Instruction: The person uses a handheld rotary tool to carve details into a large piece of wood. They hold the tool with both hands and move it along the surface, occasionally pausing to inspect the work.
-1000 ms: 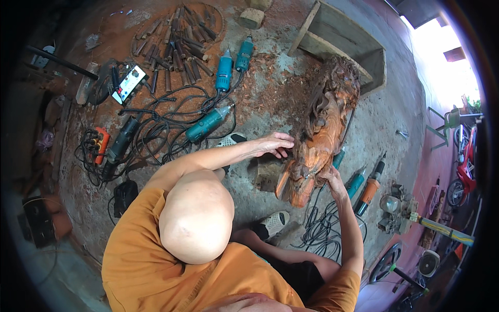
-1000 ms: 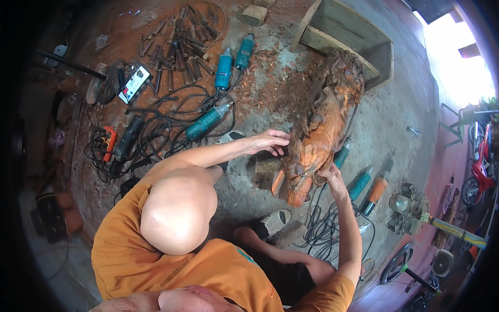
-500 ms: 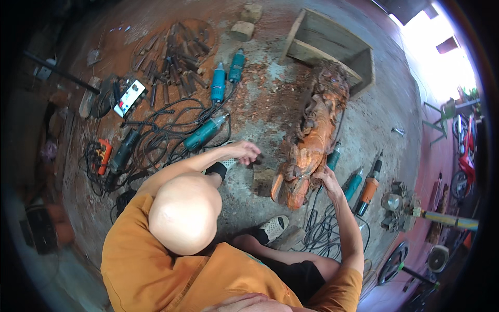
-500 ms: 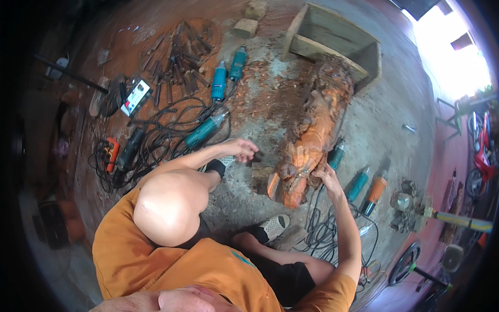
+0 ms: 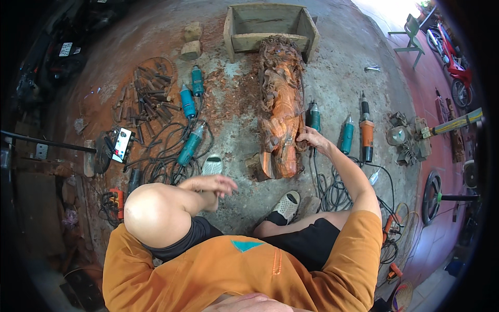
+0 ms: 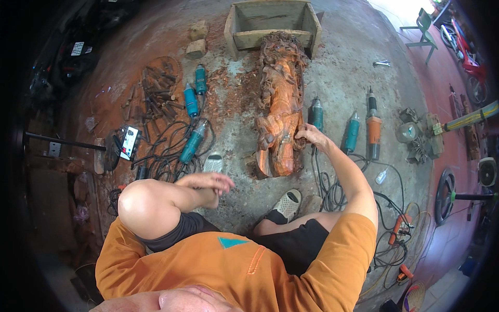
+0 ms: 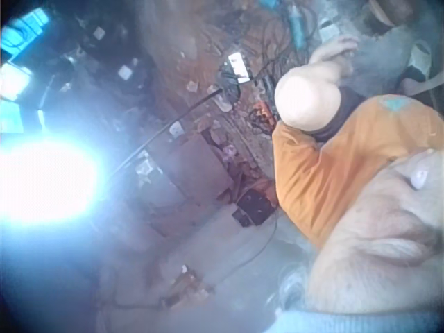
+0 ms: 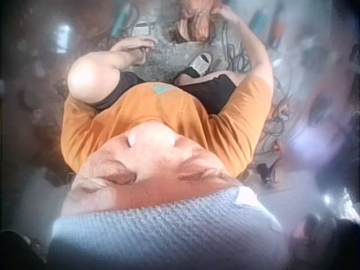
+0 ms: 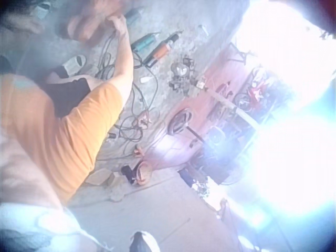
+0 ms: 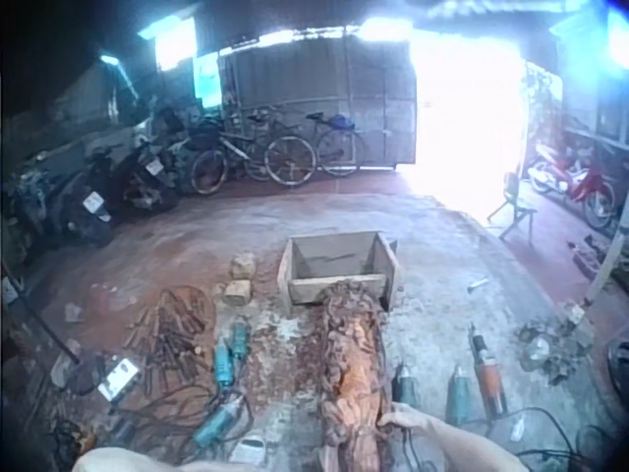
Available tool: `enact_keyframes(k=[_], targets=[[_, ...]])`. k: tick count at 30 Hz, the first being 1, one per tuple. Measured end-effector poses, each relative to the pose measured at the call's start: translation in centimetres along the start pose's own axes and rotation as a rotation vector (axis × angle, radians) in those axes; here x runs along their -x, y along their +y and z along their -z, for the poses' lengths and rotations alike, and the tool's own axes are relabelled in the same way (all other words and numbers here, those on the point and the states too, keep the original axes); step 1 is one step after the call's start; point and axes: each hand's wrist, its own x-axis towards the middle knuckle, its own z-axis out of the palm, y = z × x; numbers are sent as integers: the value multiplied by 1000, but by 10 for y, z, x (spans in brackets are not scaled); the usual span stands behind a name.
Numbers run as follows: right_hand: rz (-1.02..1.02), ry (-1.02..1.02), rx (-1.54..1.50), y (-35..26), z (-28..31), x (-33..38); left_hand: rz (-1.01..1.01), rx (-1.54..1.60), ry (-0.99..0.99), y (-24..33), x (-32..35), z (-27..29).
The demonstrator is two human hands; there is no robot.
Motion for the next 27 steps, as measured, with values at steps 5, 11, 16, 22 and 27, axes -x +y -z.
enact_keyframes(k=[5, 11, 16, 22, 27], targets=[[26, -43, -20, 5, 0, -6, 22, -5, 1, -8, 6, -1], [85, -44, -17, -7, 0, 7, -173, -178, 347, 34, 72, 106], [109, -40, -55, -9, -8, 4, 140, -969, 838, 63, 156, 301], [24, -22, -122, -7, -8, 0, 201, -862, 1400, 105, 113, 440], [29, -18, -132, -16, -11, -1, 212, -793, 1462, 102, 42, 496]])
